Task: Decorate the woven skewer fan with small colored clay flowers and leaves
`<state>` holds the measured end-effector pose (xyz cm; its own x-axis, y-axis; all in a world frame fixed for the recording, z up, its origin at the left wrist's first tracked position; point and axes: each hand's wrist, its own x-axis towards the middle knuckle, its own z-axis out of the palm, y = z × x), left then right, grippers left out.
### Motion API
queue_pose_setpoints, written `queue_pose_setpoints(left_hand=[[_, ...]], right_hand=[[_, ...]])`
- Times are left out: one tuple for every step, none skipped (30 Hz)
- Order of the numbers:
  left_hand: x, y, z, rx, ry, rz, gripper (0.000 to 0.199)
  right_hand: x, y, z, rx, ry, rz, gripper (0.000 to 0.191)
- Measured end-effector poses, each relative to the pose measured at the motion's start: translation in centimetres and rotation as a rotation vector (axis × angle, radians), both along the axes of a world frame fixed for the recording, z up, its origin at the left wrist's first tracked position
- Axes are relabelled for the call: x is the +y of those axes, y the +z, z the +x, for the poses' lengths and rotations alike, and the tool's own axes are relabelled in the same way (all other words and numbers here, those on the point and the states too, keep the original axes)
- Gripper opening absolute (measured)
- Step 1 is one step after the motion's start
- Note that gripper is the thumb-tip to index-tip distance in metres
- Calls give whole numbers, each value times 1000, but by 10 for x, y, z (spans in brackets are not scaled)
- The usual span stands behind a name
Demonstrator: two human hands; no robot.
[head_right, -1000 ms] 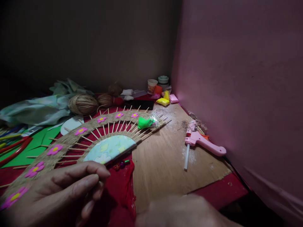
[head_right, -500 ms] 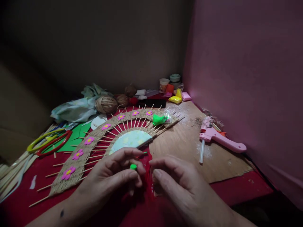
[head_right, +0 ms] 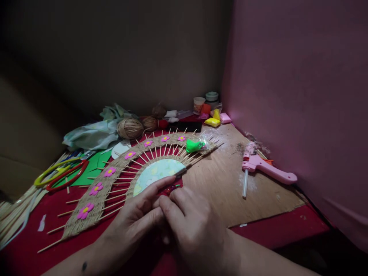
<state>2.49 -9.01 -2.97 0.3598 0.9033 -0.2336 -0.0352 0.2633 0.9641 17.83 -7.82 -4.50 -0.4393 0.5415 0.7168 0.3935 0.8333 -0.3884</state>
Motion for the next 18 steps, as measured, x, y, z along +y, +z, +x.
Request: queue_pose_setpoints(left_hand=[[0,0,0,-30,-21,-8,54],[0,0,1,-58,-35,-7,55],[0,0,1,-77,-39,-1,56],[1,-1,1,-83,-34,7,54],[1,-1,1,-76,-25,15,51],[2,-2,1,-57,-15,23,47],[2,-2,0,-31,-5,29,43],[3,-2,0,-4,3,33,40],[4,-3,0,19,10,40,38],[5,-3,-1,36,15,47,36],[5,-3,-2,50,18,52,35],[5,-3,-2,60,18,55,34],[6,-3,-3,66,18,54,34],[6,-3,-3,70,18,52,34],[6,-3,-4,72,17,49,33],[6,-4,-4,71,16,47,33],[6,-5,-5,72,12,44,33],[6,-5,-5,74,10,42,32]], right_hand=[[1,2,3,12,13,-4,21],[2,3,7,16,9,-14,21],[4,3,13,4,-12,-21,21],[7,2,20,-26,-50,-17,21],[11,0,29,-75,-101,-3,23],[15,-3,38,-135,-146,20,27],[19,-6,47,-203,-176,41,29],[22,-10,55,-272,-195,51,30],[25,-13,61,-337,-201,72,31],[28,-15,66,-393,-209,84,31],[29,-17,69,-437,-217,94,31],[30,-17,70,-469,-222,99,30],[30,-17,70,-488,-227,93,28],[30,-17,69,-495,-227,81,27],[29,-16,68,-497,-221,62,25],[29,-15,66,-492,-217,41,23],[28,-14,65,-482,-213,18,21],[28,-13,65,-467,-207,-3,20]])
